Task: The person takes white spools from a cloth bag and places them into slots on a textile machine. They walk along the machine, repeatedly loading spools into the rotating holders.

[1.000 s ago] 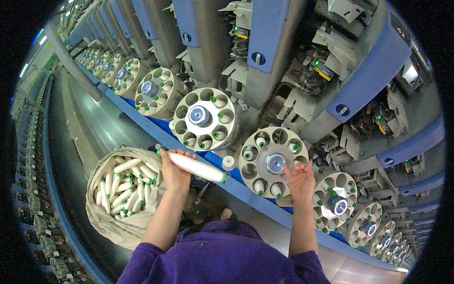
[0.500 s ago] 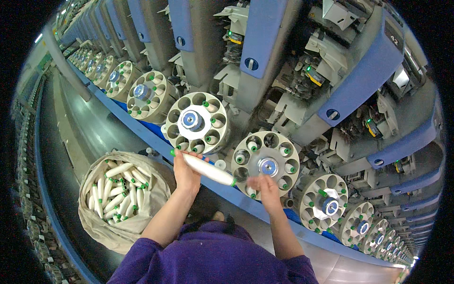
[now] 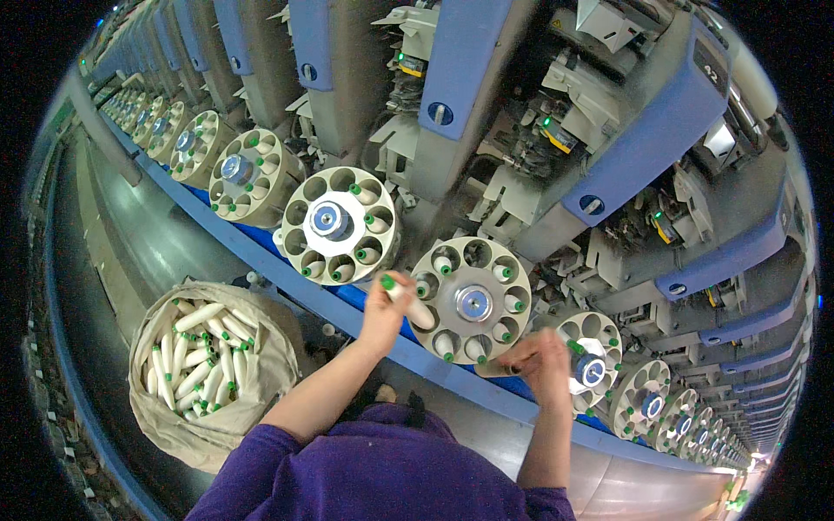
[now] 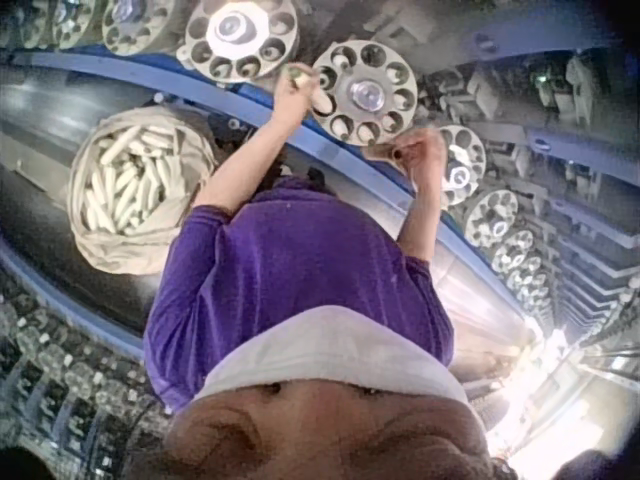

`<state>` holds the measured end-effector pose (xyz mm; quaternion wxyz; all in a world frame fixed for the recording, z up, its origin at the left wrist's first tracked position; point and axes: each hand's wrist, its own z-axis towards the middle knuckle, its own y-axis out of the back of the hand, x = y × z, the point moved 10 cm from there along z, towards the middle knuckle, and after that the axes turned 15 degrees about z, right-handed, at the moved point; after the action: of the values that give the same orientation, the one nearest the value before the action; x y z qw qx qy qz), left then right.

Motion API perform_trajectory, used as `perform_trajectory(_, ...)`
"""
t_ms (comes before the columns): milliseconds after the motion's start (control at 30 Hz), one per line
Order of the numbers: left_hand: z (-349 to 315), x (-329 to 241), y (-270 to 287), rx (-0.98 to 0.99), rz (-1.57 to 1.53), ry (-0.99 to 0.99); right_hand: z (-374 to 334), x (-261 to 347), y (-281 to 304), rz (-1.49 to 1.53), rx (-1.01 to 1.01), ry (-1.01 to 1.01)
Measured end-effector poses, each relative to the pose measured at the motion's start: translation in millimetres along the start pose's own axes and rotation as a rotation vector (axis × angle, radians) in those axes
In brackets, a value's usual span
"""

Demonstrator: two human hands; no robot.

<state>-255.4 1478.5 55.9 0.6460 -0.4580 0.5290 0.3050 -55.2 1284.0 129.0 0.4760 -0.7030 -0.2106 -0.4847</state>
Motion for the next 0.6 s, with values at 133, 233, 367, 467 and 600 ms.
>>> perform_trajectory(133, -17, 8, -17, 0.066, 0.339, -0.093, 1, 68, 44, 0.066, -0.257, 0.322)
perform_trajectory(233, -24, 18, -14, 0.115, 0.350, 0.005, -11, 123, 39, -0.069, -0.223, 0.536)
perform_trajectory(367, -33, 18, -1, 0.122, 0.527, 0.018, -12, 152, 31, 0.008, -0.265, 0.694)
perform_trajectory(467, -44, 23, 11, 0.145, 0.587, 0.009, 31, 90, 24, -0.254, -0.333, 0.481)
perform_trajectory(600, -66, 58, 44, 0.230, 0.547, 0.177, 78, -45, 2, -1.160, 0.050, 0.001)
